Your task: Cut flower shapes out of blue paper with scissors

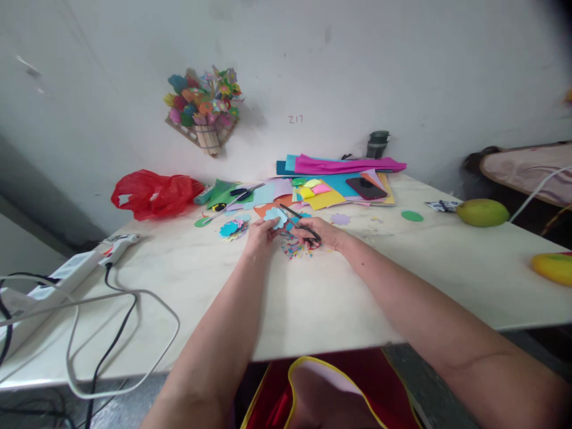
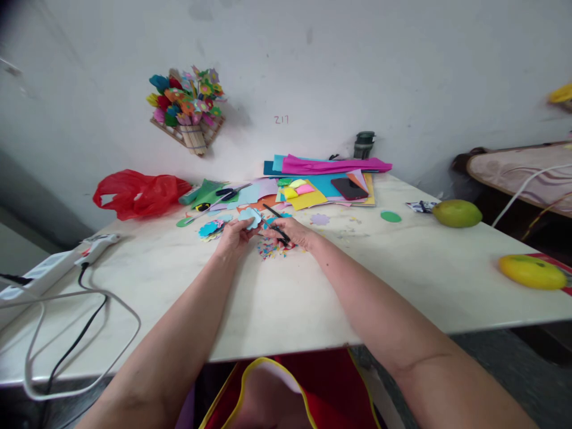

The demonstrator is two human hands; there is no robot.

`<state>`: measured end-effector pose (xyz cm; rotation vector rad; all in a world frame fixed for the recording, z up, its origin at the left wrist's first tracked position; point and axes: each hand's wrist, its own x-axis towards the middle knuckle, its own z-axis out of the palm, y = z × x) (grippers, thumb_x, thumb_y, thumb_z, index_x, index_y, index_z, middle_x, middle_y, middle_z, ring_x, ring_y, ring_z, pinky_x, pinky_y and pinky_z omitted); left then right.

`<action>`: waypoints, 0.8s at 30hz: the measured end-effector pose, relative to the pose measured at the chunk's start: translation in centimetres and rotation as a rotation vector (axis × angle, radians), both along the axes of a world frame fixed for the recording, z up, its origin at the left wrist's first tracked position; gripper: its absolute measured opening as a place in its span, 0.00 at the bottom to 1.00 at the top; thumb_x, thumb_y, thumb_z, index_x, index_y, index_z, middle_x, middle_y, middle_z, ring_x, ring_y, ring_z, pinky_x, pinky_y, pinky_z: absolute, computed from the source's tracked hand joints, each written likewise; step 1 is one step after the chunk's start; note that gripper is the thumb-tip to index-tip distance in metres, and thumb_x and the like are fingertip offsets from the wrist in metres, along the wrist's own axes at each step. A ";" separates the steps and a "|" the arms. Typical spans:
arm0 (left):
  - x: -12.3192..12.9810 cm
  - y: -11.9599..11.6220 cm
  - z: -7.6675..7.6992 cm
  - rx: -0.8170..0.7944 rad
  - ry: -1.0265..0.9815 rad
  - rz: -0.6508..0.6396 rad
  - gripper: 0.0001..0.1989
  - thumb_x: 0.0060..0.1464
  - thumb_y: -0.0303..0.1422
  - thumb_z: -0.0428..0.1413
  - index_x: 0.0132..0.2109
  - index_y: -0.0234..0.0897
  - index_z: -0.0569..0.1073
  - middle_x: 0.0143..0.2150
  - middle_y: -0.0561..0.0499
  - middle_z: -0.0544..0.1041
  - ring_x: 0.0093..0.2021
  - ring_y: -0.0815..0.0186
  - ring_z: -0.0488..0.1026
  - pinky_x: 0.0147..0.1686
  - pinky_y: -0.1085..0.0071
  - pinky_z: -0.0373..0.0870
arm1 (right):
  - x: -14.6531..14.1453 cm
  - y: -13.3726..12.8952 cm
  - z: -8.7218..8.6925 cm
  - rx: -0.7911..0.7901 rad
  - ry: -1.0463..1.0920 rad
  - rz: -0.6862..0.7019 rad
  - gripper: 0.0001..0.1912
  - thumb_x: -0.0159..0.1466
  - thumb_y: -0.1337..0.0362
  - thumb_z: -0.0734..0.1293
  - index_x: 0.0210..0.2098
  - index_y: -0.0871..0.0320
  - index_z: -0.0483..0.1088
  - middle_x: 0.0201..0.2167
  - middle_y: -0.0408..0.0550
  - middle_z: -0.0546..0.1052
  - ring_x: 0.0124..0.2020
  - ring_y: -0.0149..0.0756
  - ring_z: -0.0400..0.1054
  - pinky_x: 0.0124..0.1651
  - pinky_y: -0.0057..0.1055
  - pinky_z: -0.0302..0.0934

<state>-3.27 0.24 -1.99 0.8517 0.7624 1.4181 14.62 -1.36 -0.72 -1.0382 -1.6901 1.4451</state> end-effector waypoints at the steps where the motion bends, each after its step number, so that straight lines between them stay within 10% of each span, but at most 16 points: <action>1: 0.0 0.0 0.0 -0.001 0.000 0.001 0.09 0.38 0.25 0.63 0.32 0.30 0.75 0.29 0.47 0.79 0.32 0.62 0.79 0.36 0.69 0.77 | 0.0 0.0 0.0 0.001 -0.003 0.000 0.16 0.53 0.56 0.74 0.28 0.60 0.66 0.18 0.40 0.70 0.14 0.23 0.62 0.11 0.18 0.49; 24: -0.1 0.0 -0.1 0.007 0.013 0.004 0.07 0.40 0.26 0.63 0.31 0.32 0.76 0.30 0.48 0.79 0.34 0.62 0.79 0.38 0.68 0.78 | -0.1 -0.2 0.2 0.025 -0.023 -0.036 0.16 0.50 0.57 0.76 0.26 0.60 0.67 0.16 0.39 0.67 0.14 0.24 0.58 0.13 0.20 0.50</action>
